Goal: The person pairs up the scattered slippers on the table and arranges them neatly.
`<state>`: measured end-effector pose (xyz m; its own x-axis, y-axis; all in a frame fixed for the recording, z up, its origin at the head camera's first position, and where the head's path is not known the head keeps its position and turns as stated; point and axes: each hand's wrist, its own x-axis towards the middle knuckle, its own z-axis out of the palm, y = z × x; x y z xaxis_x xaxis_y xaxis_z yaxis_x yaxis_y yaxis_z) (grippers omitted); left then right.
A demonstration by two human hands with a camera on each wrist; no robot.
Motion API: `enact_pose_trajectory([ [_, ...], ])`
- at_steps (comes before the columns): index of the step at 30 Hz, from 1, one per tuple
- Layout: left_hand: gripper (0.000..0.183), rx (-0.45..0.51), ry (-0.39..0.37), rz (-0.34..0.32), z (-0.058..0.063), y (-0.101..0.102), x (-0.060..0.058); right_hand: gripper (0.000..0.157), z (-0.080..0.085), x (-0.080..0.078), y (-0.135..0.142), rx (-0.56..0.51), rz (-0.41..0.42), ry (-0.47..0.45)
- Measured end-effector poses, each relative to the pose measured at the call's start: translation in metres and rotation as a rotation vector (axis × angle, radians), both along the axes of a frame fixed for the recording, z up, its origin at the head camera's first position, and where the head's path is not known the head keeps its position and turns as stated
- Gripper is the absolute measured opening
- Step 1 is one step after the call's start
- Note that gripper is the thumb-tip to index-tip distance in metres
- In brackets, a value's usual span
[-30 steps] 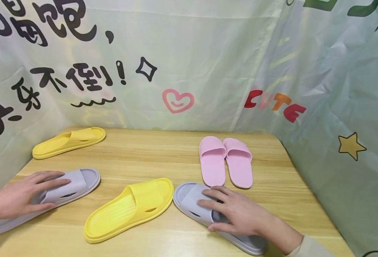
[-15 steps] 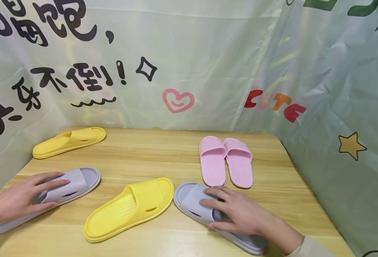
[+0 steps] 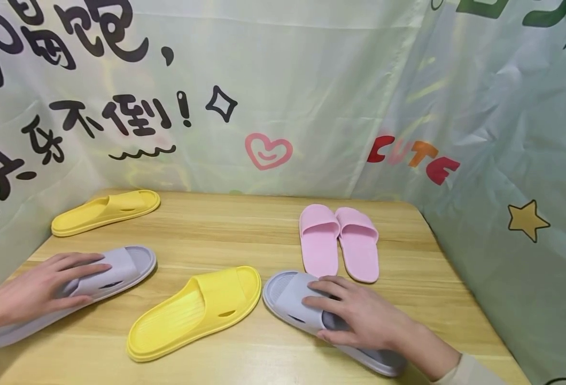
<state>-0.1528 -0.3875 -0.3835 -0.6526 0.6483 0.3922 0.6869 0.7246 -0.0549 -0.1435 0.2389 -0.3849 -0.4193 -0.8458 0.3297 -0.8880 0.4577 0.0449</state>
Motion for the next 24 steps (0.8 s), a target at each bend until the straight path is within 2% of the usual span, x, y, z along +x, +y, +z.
enact_pose_trajectory([
  [7, 0.072, -0.018, 0.025, -0.045, 0.006, 0.009, -0.006, 0.059, 0.005, -0.004, -0.001, -0.063, 0.037, 0.060],
  [14, 0.070, -0.001, 0.053, -0.084, 0.014, 0.019, -0.012, 0.059, 0.010, -0.007, -0.001, -0.063, 0.012, 0.073],
  [24, 0.068, -0.004, 0.078, -0.081, 0.020, 0.028, -0.021, 0.059, 0.016, -0.012, -0.002, -0.015, -0.067, 0.003],
])
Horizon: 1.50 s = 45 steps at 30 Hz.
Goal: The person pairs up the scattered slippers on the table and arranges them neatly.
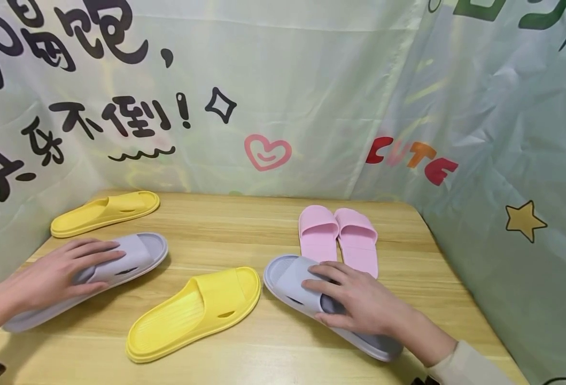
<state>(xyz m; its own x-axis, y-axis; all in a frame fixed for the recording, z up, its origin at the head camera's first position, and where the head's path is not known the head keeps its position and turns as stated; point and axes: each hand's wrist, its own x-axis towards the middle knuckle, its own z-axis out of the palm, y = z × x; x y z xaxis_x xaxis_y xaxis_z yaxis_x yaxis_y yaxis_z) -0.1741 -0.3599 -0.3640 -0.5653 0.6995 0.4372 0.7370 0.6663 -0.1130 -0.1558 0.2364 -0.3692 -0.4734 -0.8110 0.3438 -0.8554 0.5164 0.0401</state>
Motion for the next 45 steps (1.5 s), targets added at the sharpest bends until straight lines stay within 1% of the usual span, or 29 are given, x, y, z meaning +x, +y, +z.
enact_pose_trajectory([
  [5, 0.066, -0.001, 0.006, 0.010, 0.002, 0.005, -0.003, 0.057, 0.001, -0.003, -0.003, -0.014, -0.015, 0.013],
  [12, 0.070, -0.006, -0.001, 0.055, 0.004, 0.014, -0.006, 0.056, 0.003, -0.008, -0.007, -0.052, -0.047, 0.043],
  [15, 0.070, -0.003, -0.007, 0.067, 0.006, 0.019, -0.007, 0.056, 0.004, -0.009, -0.010, -0.060, -0.074, 0.033],
  [20, 0.068, 0.003, -0.019, 0.055, 0.008, 0.026, -0.011, 0.057, 0.006, -0.011, -0.014, -0.064, -0.125, 0.018],
  [23, 0.067, 0.002, -0.027, 0.057, 0.008, 0.029, -0.013, 0.056, 0.007, -0.012, -0.017, -0.071, -0.139, 0.017],
  [29, 0.067, 0.000, -0.049, 0.081, 0.010, 0.036, -0.015, 0.056, 0.008, -0.015, -0.020, -0.077, -0.164, 0.012],
  [33, 0.066, 0.003, -0.064, 0.095, 0.014, 0.043, -0.015, 0.058, 0.010, -0.016, -0.022, -0.075, -0.199, -0.007],
  [39, 0.065, 0.011, -0.051, 0.090, 0.015, 0.050, -0.020, 0.058, 0.011, -0.021, -0.028, -0.094, -0.234, -0.019],
  [42, 0.064, 0.019, -0.060, 0.104, 0.015, 0.053, -0.021, 0.058, 0.010, -0.023, -0.032, -0.110, -0.252, -0.019],
  [45, 0.063, 0.029, -0.088, 0.141, 0.015, 0.058, -0.021, 0.058, 0.009, -0.026, -0.036, -0.131, -0.275, -0.019],
])
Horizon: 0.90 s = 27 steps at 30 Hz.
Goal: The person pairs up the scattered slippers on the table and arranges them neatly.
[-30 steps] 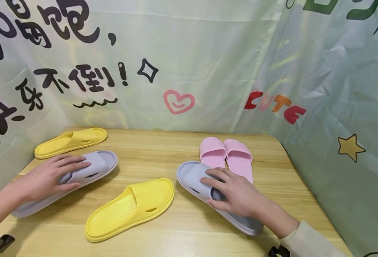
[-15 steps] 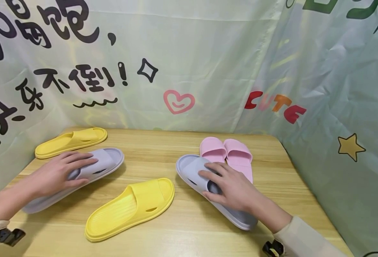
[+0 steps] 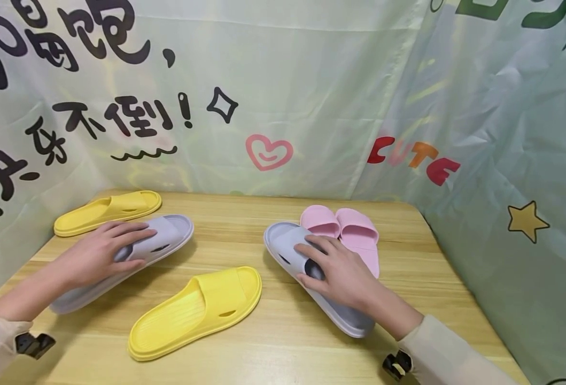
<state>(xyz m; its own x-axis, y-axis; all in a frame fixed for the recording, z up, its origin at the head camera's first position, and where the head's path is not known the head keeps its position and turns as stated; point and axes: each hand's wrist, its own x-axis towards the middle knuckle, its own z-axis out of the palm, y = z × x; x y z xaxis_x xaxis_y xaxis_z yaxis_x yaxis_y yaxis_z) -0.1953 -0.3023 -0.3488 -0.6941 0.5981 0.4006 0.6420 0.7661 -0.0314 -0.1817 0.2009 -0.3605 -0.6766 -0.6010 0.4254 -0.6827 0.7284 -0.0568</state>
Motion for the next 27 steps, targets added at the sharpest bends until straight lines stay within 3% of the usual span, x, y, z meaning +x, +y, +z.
enact_pose_trajectory([
  [13, 0.061, 0.030, -0.095, 0.095, -0.001, 0.024, -0.008, 0.056, 0.001, -0.008, -0.021, -0.028, -0.078, -0.028],
  [27, 0.062, 0.038, -0.071, 0.099, -0.001, 0.054, -0.026, 0.055, 0.002, -0.026, -0.041, -0.053, -0.139, -0.058],
])
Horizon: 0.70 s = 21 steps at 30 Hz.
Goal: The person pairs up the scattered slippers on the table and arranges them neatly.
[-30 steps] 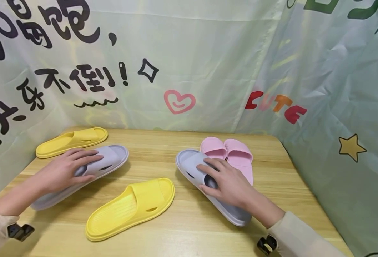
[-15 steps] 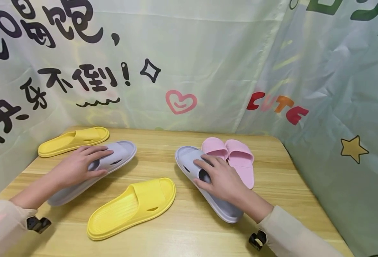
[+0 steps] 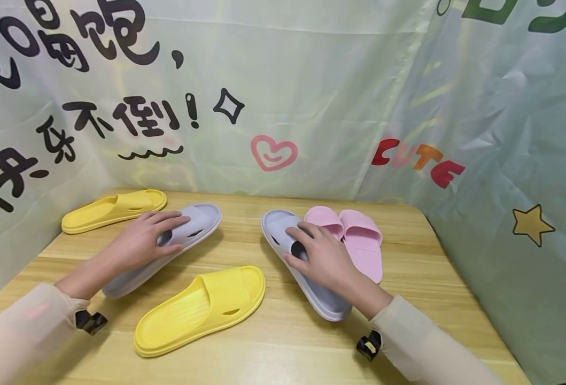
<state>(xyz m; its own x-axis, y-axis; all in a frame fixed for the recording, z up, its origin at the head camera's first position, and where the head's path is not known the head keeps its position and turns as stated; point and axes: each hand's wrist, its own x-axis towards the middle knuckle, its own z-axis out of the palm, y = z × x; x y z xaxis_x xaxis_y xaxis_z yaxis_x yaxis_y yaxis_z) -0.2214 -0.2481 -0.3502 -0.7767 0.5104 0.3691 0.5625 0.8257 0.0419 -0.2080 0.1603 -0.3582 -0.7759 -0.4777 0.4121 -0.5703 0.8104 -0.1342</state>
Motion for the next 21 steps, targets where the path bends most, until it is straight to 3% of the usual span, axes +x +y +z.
enact_pose_trajectory([
  [9, 0.063, 0.018, 0.002, 0.017, 0.000, 0.018, -0.011, 0.056, 0.004, -0.013, -0.009, -0.045, -0.053, -0.025],
  [21, 0.065, -0.010, -0.079, 0.103, 0.007, 0.042, -0.026, 0.058, 0.004, -0.028, -0.019, -0.055, -0.141, -0.081],
])
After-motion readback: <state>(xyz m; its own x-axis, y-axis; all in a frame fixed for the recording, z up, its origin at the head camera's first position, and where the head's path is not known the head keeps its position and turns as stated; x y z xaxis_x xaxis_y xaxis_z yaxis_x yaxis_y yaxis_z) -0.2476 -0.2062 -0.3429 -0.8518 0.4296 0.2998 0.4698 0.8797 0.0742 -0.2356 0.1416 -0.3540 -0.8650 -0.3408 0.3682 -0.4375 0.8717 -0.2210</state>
